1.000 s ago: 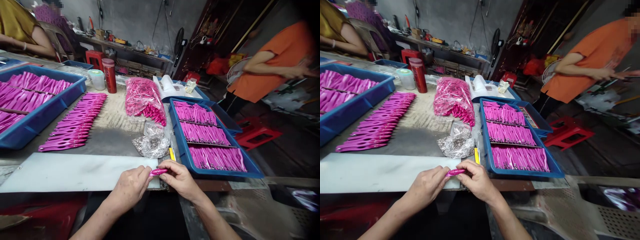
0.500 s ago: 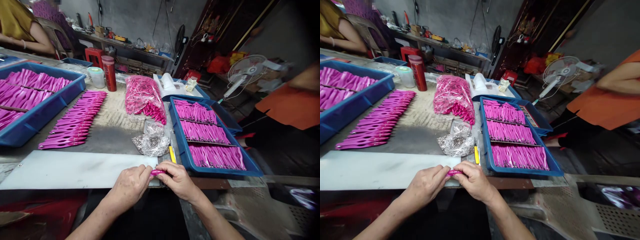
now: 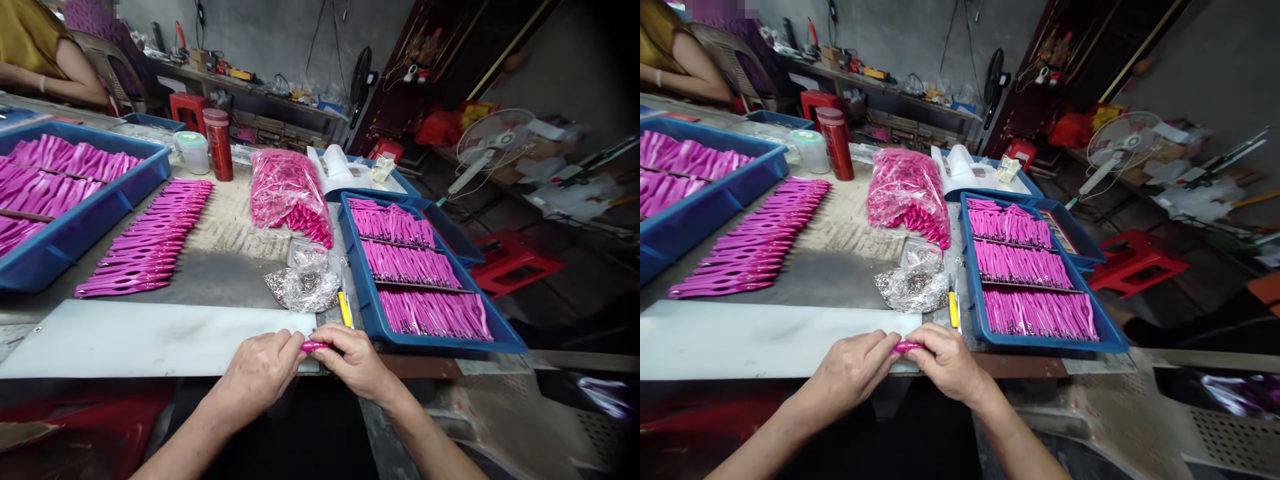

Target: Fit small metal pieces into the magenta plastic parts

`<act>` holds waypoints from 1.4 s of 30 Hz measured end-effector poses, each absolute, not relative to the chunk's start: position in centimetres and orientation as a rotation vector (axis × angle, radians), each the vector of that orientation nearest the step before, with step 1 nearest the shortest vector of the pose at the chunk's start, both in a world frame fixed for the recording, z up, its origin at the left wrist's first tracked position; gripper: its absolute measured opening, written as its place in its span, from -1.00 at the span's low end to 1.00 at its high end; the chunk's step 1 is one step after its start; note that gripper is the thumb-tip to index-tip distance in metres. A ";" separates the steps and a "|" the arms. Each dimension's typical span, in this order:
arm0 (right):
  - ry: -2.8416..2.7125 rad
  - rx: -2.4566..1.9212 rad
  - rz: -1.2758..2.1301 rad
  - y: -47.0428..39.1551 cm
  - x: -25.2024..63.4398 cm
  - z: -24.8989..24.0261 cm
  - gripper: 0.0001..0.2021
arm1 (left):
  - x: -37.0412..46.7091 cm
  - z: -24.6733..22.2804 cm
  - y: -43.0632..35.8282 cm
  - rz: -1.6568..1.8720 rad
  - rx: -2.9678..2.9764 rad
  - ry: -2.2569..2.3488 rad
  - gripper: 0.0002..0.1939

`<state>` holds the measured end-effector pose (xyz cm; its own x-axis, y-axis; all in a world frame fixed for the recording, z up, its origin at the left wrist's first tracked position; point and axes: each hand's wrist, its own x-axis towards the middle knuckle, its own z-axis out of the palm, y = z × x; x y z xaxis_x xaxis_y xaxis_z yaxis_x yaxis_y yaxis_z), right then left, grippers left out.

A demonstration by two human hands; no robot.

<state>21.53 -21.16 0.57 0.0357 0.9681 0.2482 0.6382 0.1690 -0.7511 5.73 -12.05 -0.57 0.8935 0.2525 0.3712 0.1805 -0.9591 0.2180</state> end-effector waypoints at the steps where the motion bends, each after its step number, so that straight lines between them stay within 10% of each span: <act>1: -1.679 -1.547 0.547 -21.2 21.5 0.5 -0.88 | 5.7 -0.6 -12.0 0.597 2.883 0.331 -0.84; 42: -1.567 -1.808 0.208 -17.7 23.3 1.5 -0.88 | 5.9 -2.5 -10.4 0.831 2.934 0.469 -0.86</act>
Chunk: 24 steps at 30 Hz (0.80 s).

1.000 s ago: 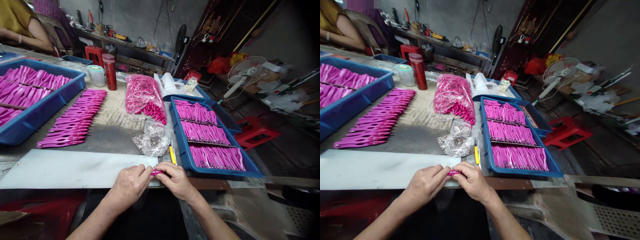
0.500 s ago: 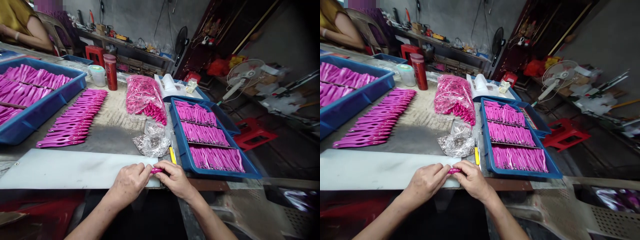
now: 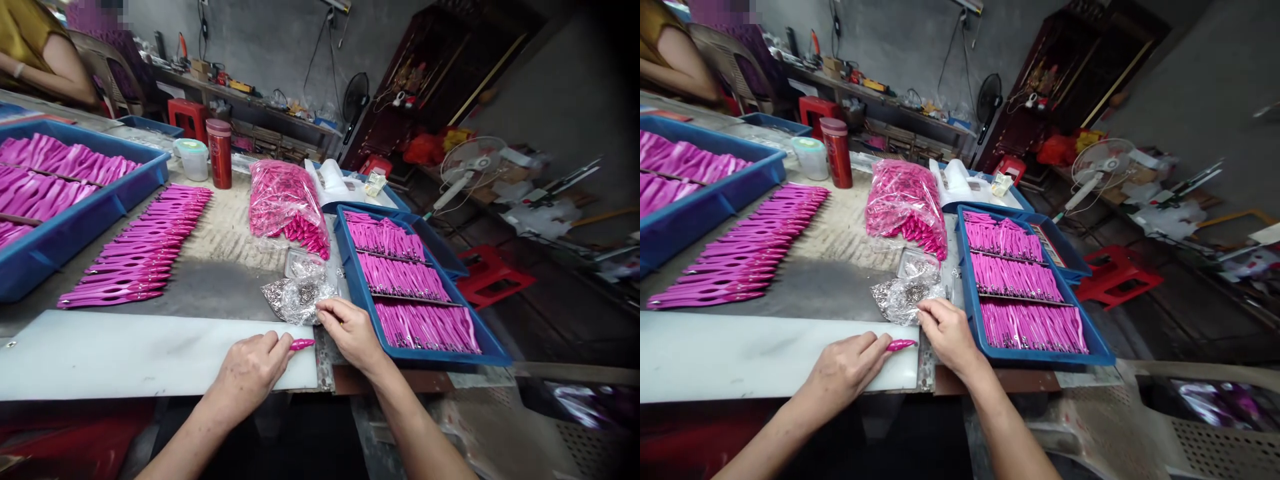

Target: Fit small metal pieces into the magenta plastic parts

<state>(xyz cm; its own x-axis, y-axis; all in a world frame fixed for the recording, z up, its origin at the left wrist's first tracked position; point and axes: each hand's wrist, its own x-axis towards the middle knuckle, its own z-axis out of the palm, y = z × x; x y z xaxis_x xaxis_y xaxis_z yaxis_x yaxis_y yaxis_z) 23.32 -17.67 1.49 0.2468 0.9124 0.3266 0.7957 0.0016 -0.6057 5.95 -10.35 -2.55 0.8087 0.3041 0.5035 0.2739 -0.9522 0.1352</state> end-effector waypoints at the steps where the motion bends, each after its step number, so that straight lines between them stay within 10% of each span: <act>1: -1.585 -1.843 0.174 -17.1 23.4 1.6 -0.88 | 5.9 -2.6 -10.4 0.833 2.928 0.475 -0.86; 24: -1.995 -2.613 0.044 -11.2 23.3 0.7 -0.72 | 5.9 -2.6 -10.2 0.785 2.907 0.468 -0.88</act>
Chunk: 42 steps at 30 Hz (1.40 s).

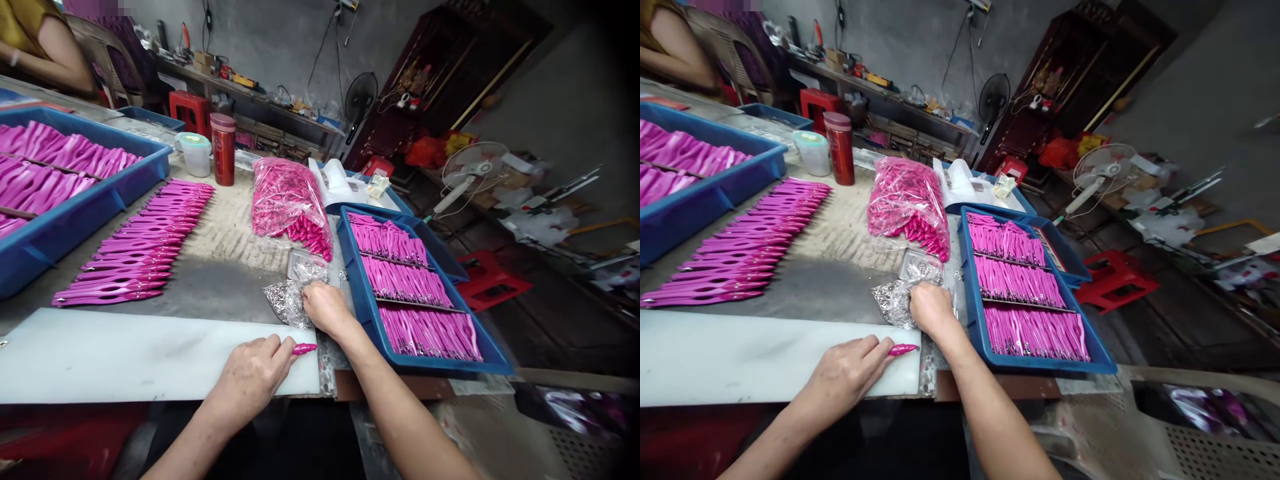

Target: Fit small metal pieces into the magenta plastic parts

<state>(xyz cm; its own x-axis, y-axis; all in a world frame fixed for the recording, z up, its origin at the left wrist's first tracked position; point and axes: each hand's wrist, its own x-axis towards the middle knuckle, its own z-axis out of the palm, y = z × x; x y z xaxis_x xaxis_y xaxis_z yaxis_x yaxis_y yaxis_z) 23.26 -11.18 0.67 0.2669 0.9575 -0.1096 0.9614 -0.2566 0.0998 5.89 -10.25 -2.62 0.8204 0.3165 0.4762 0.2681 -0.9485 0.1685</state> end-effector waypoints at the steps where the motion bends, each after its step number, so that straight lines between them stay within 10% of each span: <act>1: 1.820 2.383 -0.040 -11.2 23.2 0.7 -0.73 | 5.9 -2.6 -10.2 0.780 2.911 0.468 -0.88; 42: 2.002 2.589 -0.138 -12.7 24.5 0.4 -0.78 | 6.0 -2.9 -10.4 0.791 2.908 0.529 -0.84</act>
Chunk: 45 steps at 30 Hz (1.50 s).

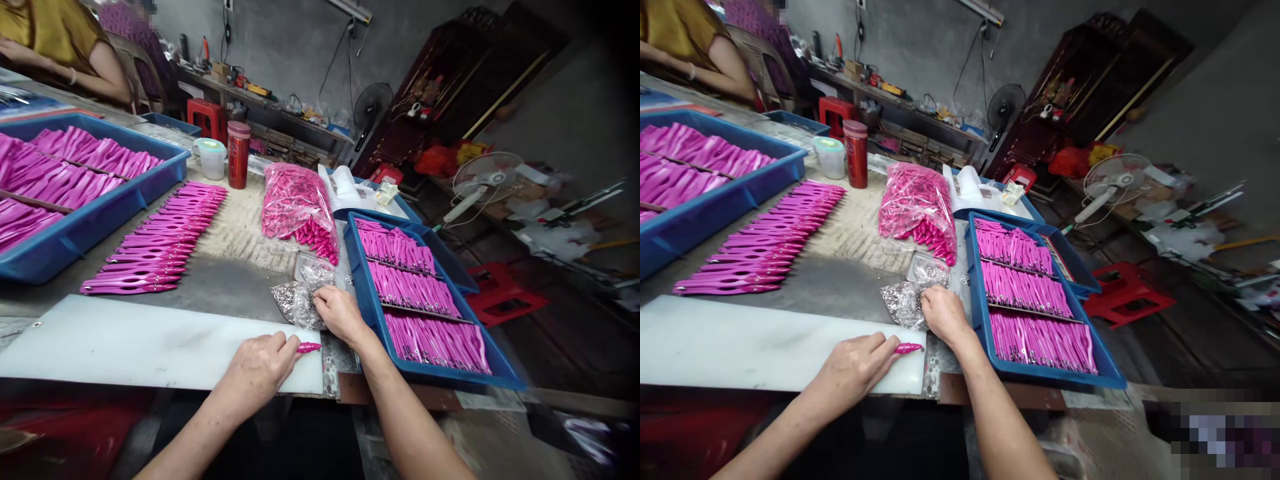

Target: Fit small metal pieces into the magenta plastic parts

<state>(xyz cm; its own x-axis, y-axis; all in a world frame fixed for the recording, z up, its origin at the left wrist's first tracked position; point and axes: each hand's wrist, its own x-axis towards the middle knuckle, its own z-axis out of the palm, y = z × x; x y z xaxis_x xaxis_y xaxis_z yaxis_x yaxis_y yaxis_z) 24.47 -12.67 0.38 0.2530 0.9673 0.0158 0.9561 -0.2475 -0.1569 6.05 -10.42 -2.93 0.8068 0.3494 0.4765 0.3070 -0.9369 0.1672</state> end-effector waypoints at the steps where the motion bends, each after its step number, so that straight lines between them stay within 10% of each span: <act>1: -1.834 -2.372 0.129 -12.7 24.5 0.4 -0.78 | 6.0 -2.9 -10.4 0.786 2.905 0.527 -0.84; 45: -1.871 -1.999 0.617 -17.4 21.1 2.3 -0.81 | 6.0 -3.4 -10.7 0.628 3.011 0.480 -0.93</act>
<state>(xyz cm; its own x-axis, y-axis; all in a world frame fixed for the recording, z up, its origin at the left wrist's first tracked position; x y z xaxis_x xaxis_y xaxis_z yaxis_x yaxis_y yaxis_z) 21.07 -17.39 2.27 0.0417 0.9955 -0.0852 0.8509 -0.0801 -0.5193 5.96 -10.67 -3.36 0.8711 0.3041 0.3856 0.2927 -0.9520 0.0896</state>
